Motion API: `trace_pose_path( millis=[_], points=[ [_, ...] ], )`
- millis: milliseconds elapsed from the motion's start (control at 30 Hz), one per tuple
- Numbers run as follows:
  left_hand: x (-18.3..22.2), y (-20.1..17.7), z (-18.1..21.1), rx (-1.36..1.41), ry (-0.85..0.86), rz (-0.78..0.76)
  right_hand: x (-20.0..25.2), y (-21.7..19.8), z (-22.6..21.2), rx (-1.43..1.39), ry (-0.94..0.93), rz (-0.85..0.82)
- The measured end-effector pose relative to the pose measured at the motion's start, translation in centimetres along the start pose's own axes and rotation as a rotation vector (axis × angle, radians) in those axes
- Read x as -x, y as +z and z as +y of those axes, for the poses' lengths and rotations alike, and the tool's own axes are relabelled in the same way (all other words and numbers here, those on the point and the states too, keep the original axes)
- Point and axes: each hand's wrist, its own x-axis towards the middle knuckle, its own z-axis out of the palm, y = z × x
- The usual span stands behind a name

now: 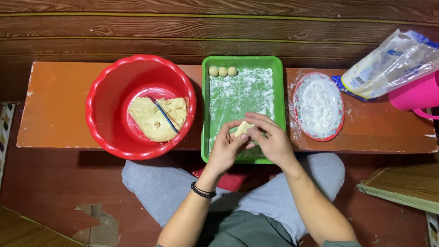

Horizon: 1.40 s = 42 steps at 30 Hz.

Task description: Pinching pieces of dough, rolling them into small balls, and arranging them on a tray.

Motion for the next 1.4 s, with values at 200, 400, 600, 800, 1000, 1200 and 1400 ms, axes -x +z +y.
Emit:
trace_pose_path(
  millis=[200, 400, 600, 800, 1000, 1200, 1400],
  points=[
    [1.0, 0.3, 4.4, -0.473, 0.057, 0.084, 0.9, 0.4, 0.8, 0.097, -0.09, 0.167],
    [0.7, -0.9, 4.0, -0.532, 0.089, 0.135, 1.8, 1.5, 0.3, -0.166, 0.133, 0.075],
    [0.9, 0.3, 4.7, -0.431, 0.083, 0.074, 1.1, 1.0, 1.0, -0.171, 0.063, 0.176],
    [0.8, -0.4, 4.2, -0.45, 0.109, 0.116, 1.3, 1.5, 1.5, -0.312, 0.113, 0.117],
    [0.5, -0.8, 4.4, -0.363, 0.125, 0.06, 0.9, 1.1, 0.2, -0.33, 0.132, 0.113],
    [0.4, -0.8, 4.6, -0.277, 0.173, 0.063, 0.5, 0.7, 0.4, -0.344, 0.14, 0.159],
    [0.8, -0.5, 5.0, -0.175, 0.078, 0.114, 0.9, -0.2, 0.4, -0.491, 0.163, 0.112]
  ],
)
